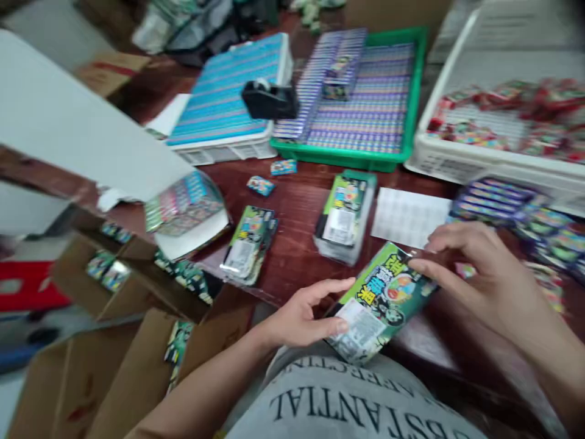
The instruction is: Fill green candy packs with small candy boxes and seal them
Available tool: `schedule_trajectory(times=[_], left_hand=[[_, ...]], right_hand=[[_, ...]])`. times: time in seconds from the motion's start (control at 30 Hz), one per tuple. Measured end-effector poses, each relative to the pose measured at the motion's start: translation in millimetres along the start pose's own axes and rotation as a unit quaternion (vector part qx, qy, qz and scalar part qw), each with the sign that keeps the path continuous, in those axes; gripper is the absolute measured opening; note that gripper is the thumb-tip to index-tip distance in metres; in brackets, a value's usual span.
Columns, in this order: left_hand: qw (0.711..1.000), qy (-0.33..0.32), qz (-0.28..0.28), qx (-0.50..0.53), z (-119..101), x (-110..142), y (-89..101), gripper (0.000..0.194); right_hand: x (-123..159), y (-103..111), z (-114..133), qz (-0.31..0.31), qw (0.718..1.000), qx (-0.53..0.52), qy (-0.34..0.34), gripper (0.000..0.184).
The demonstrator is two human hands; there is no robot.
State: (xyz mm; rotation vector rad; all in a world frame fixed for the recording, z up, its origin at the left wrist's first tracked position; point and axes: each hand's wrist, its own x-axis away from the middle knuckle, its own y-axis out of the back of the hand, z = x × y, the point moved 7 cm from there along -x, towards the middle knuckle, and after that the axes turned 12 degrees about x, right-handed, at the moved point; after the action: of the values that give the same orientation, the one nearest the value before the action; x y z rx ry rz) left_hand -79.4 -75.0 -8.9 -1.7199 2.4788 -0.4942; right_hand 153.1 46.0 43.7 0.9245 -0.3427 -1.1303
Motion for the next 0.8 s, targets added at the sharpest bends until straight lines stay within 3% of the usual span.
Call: schedule_trajectory(times=[0.1,0.2,0.3,0.37,0.43,0.47,0.53,0.6,0.63,0.67,0.73,0.8], left_hand=[[0.996,-0.016,-0.078,-0.051,-25.1,23.9,43.1,0.060],[0.971,0.011,-0.226,-0.080,-49.4,57.9,104.6,0.059],[0.921,0.008,-0.365,-0.133,-66.2,90.9,173.9,0.074],[0.899,0.014,-0.396,-0.187,-67.7,102.4,209.7,0.081],[0.885,0.033,-0.391,-0.251,-65.6,105.0,229.4,0.077],[0.871,0.035,-0.390,-0.297,-67.5,104.2,232.1,0.073],[0.817,0.005,-0.413,-0.402,-81.3,99.5,221.8,0.064],[0.775,-0.043,-0.443,-0.449,-96.6,87.1,193.5,0.057],[0.790,-0.056,-0.444,-0.419,-98.0,76.0,176.7,0.055],[0.834,-0.053,-0.426,-0.346,-92.5,60.2,159.4,0.053],[0.935,0.006,-0.337,-0.110,-63.1,19.2,120.2,0.055],[0.966,0.059,-0.240,0.078,-34.5,-19.1,78.6,0.059]], right_hand=[[-33.0,-33.5,39.6,0.004,0.995,-0.009,0.102,0.017],[-71.7,-77.5,72.3,0.066,0.986,0.030,0.152,0.038],[-92.6,-123.4,70.8,0.154,0.960,0.201,0.120,0.082],[-87.0,-147.1,59.6,0.212,0.926,0.293,0.108,0.107],[-69.6,-159.0,53.3,0.229,0.911,0.318,0.132,0.097],[-58.4,-159.8,53.3,0.221,0.913,0.308,0.152,0.081],[-33.9,-151.7,58.9,0.187,0.931,0.251,0.190,0.050],[-10.9,-131.4,68.8,0.127,0.956,0.175,0.200,0.044],[-0.3,-118.6,75.4,0.092,0.966,0.137,0.199,0.050],[9.9,-106.0,83.1,0.061,0.972,0.104,0.201,0.060],[28.7,-87.7,101.2,0.047,0.970,0.063,0.228,0.079],[41.4,-80.1,115.8,0.099,0.957,0.047,0.267,0.084]])
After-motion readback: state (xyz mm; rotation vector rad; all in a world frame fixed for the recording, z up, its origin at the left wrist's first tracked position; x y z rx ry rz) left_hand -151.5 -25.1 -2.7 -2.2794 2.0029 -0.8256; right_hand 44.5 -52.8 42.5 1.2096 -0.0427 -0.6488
